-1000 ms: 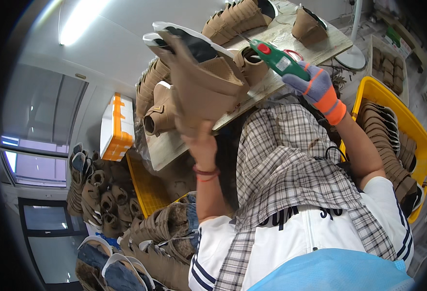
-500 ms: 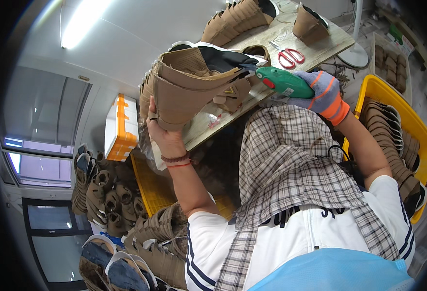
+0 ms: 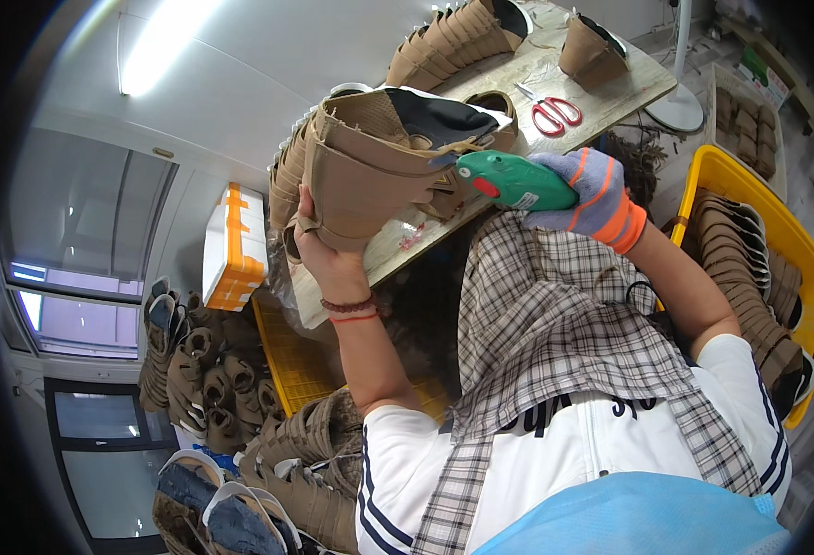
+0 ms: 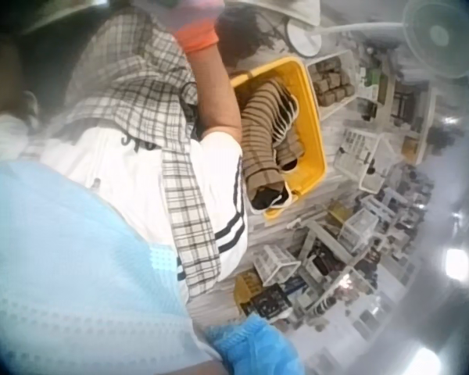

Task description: The person trims the edges of brown shoe uppers using scissors and a green handheld tool. They repeatedly pick up shoe uppers from a yellow crate, trim the edges, and place them on a table. The person wears orange and gray gloves and works at a cluttered workstation.

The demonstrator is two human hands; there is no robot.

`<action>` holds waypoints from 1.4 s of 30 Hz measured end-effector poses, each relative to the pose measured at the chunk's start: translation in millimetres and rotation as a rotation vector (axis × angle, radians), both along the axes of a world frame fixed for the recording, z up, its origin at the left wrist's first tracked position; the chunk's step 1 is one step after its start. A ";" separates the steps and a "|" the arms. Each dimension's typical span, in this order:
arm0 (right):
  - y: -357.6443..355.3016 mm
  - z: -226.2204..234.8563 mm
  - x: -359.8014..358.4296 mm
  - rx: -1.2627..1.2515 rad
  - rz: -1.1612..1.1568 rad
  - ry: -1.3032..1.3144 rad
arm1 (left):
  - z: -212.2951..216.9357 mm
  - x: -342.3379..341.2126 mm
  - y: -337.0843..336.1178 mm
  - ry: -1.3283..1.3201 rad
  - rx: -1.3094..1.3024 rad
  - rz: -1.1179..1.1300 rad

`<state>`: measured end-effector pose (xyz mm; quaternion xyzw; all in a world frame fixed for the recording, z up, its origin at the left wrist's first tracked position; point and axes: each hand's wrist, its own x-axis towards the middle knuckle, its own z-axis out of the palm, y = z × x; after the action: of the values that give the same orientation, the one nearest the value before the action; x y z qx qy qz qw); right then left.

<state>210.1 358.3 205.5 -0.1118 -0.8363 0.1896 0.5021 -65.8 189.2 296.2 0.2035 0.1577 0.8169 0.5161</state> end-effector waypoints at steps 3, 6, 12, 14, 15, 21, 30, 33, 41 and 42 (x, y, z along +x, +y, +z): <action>-9.8 1.8 -12.2 -0.107 0.109 0.106 | 0.1 5.1 -2.6 0.054 -0.018 0.118; -18.8 -2.9 -22.0 -0.317 0.130 0.083 | 8.6 21.3 1.8 0.191 -0.078 0.289; -16.5 1.1 -28.3 -0.486 0.112 0.075 | 17.0 23.0 13.1 0.908 -0.296 0.645; -10.6 -3.3 -21.6 -0.607 0.123 0.100 | 23.4 4.3 20.9 1.201 -0.537 0.691; -6.3 -6.7 -16.8 -0.667 0.129 0.112 | 26.0 -6.8 27.3 1.448 -0.596 0.675; 7.8 -38.0 -2.9 -0.718 0.066 0.098 | -1.0 -73.6 56.3 2.318 -0.849 0.811; 3.4 -30.6 -17.1 -0.660 0.044 -0.023 | -8.6 -8.7 17.1 1.021 -0.485 0.946; -12.3 -5.9 -26.5 -0.659 0.120 -0.064 | -20.8 22.0 11.7 0.867 -0.349 0.953; -27.3 4.5 -22.4 -0.761 0.250 -0.069 | -54.2 49.0 27.6 0.655 -0.061 0.631; -27.5 6.3 -20.9 -0.789 0.257 -0.063 | -57.5 50.8 28.8 0.756 -0.118 0.681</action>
<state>189.2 330.8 211.8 -0.1960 -0.7215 0.5533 0.3673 -15.0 218.0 238.7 0.3925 0.4366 0.7977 0.1380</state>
